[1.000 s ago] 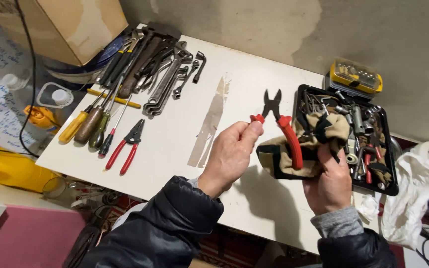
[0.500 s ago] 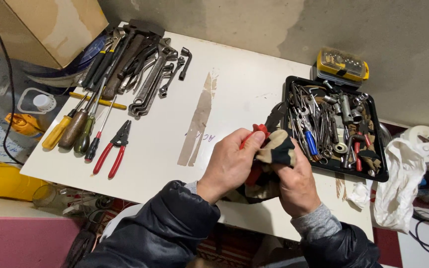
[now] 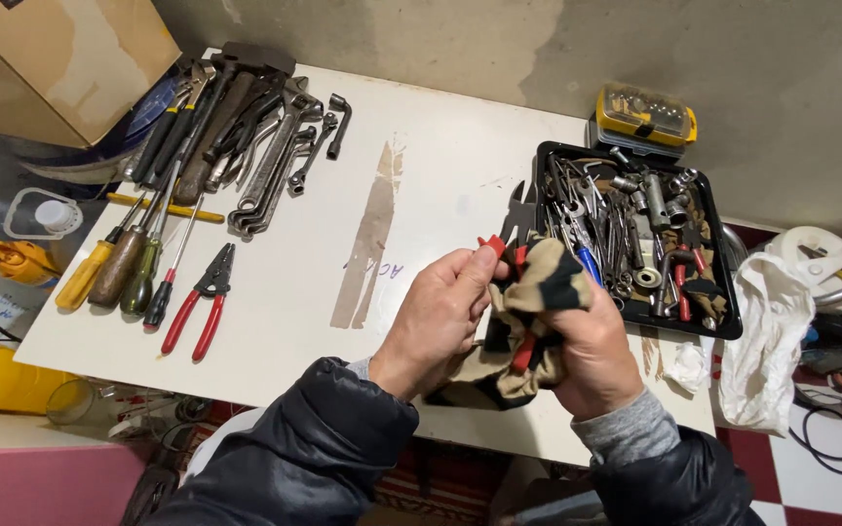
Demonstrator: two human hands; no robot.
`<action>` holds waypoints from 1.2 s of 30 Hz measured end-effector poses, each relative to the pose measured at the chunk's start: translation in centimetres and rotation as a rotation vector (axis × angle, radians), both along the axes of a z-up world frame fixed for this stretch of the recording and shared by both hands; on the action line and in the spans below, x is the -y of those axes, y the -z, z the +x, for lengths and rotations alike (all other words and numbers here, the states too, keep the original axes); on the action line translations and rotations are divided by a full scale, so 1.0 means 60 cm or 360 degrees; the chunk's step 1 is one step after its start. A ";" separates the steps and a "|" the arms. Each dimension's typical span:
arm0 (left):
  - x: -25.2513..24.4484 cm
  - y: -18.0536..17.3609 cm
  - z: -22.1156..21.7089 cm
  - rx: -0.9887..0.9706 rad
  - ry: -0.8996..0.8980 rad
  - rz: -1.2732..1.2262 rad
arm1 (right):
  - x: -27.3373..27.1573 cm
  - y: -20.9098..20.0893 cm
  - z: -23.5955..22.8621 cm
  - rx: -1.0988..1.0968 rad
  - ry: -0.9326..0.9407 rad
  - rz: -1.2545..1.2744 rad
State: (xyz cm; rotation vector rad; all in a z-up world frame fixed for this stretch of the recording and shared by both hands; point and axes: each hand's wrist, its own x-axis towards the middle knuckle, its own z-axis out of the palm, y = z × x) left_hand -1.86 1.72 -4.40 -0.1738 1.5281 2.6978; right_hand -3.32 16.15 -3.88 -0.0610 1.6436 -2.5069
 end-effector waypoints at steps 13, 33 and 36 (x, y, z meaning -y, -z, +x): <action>0.002 0.010 -0.004 -0.0008 -0.0124 -0.0988 | -0.013 0.017 -0.020 -0.0422 0.0107 0.0902; 0.006 0.011 0.005 0.0177 0.0042 -0.1110 | -0.005 0.026 -0.007 -0.0495 0.0177 0.2025; 0.003 0.005 0.002 0.0170 0.0034 -0.1074 | -0.035 0.075 -0.042 -0.0645 0.0072 0.1465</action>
